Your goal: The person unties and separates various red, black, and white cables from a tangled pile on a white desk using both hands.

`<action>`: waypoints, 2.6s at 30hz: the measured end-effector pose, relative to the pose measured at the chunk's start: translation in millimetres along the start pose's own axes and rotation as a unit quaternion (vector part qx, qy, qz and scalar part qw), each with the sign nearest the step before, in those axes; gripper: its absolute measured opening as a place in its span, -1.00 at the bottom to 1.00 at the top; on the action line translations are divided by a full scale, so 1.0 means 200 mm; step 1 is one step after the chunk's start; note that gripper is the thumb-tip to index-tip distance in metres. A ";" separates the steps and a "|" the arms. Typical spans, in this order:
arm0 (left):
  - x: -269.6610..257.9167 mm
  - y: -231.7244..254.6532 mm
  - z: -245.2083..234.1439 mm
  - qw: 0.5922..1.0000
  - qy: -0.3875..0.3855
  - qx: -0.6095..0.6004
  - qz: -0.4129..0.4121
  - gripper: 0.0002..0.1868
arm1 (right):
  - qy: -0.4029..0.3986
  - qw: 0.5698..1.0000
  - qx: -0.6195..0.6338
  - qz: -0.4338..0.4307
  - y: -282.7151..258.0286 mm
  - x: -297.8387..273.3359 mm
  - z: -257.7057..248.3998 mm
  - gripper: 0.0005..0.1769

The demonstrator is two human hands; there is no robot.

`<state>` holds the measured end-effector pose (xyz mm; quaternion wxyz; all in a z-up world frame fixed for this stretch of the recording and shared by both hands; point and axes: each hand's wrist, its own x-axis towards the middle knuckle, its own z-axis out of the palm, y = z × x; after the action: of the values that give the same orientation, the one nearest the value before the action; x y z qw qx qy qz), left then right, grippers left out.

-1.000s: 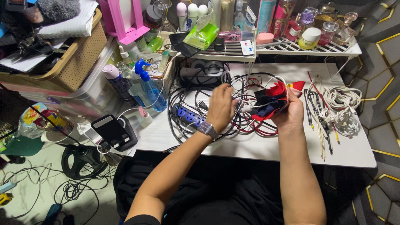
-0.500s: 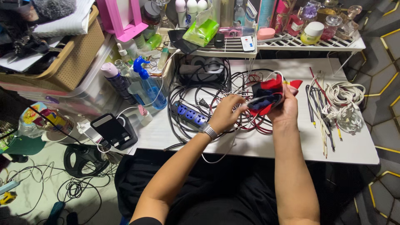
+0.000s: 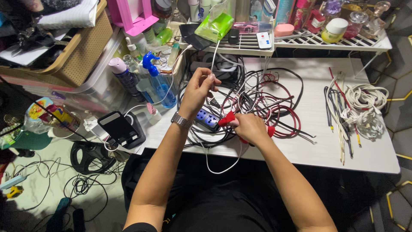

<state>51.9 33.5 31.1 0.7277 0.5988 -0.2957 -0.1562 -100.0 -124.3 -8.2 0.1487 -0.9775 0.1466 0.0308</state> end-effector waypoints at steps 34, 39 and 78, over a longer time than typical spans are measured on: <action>-0.08 -0.08 -0.24 0.998 0.027 0.050 -0.012 -0.79 | 0.447 0.687 0.566 -0.089 1.04 0.53 -0.06 -0.73; -0.11 -0.16 -0.10 0.989 0.008 0.144 -0.045 -0.76 | 0.249 0.963 0.031 0.101 0.97 0.29 -0.10 -0.78; -0.35 -0.06 -0.49 0.933 0.211 -0.281 -0.076 -0.82 | 0.223 0.776 0.576 0.124 1.05 0.34 0.05 -0.77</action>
<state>60.1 147.5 -6.9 0.8979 0.4097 -0.0329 -0.1573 -97.7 -331.7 -83.5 0.6422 -0.6619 0.2857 -0.2605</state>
